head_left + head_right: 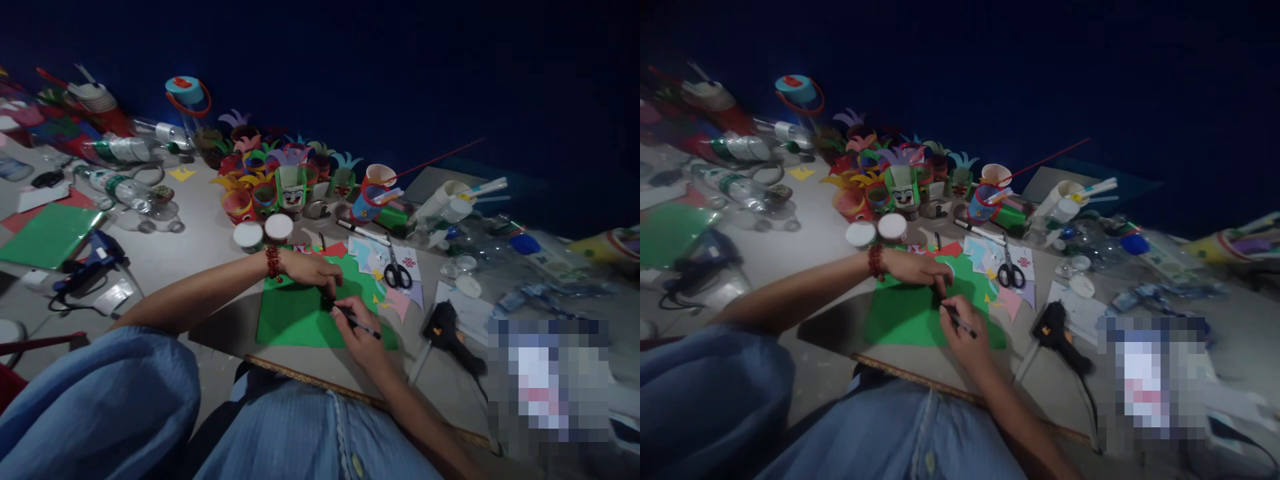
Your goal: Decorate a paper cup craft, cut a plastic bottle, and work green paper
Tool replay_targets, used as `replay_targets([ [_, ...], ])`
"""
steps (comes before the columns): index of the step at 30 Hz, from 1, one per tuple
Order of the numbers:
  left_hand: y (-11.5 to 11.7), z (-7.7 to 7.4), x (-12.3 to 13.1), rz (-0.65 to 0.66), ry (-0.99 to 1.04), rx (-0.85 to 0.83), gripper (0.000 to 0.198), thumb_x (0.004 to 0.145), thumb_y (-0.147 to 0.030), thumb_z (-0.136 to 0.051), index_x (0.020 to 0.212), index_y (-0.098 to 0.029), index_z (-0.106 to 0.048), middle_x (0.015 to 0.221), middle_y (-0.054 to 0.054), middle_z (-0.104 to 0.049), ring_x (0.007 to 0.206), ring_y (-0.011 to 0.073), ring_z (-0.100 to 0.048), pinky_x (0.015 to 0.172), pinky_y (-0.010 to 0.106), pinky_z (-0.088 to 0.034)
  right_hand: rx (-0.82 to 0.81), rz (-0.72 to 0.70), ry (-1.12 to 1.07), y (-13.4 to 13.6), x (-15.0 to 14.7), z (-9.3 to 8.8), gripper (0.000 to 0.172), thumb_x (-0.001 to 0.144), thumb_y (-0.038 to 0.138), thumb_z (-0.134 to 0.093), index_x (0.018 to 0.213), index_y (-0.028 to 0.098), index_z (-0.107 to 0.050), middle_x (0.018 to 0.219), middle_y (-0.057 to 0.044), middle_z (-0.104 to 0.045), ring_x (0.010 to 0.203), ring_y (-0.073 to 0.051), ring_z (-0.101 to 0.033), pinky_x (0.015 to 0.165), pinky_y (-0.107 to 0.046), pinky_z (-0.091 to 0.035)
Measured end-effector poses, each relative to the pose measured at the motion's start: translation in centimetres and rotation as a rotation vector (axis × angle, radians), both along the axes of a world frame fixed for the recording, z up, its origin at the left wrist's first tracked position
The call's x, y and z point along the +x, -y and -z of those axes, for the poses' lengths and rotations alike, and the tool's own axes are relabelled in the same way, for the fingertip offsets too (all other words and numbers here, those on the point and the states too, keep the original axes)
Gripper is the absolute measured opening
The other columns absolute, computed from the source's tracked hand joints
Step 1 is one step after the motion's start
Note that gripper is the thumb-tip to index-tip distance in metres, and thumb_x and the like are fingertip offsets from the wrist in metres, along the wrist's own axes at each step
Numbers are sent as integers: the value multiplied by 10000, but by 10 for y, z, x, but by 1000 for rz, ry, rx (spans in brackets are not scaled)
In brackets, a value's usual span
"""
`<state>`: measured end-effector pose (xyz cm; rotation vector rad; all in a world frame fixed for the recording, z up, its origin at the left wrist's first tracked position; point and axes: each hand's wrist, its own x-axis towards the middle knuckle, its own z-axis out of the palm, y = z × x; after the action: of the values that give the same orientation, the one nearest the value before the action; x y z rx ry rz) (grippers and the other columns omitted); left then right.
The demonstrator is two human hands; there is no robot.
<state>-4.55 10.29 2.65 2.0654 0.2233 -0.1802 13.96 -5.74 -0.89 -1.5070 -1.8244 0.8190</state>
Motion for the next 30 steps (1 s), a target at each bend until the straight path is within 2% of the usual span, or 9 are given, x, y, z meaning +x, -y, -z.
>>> replay_targets([
  [8,0,-3,2,-6,0,-18,281,893,-117,-418,1134,-180,-546,1060,60,-759,1098,214,-617,964,306,-439,26,7,27,1,-2,-3,112,932,307,-509,923,241,-599,788,-21,-700,718,-200,-681,616,-275,-493],
  [19,-2,-4,4,-10,-27,-23,263,905,-138,-423,1128,-178,-556,1090,62,-750,1071,208,-626,940,294,-449,69,-7,48,2,-2,-3,101,932,278,-484,899,245,-574,814,-32,-707,759,-206,-689,654,-289,-504],
  [30,-4,-5,7,-28,-37,-41,246,899,-166,-457,1111,-174,-581,1087,67,-743,1065,212,-629,949,283,-448,102,-9,76,3,-2,-5,109,925,269,-485,854,254,-567,759,-19,-676,730,-205,-670,680,-296,-501],
])
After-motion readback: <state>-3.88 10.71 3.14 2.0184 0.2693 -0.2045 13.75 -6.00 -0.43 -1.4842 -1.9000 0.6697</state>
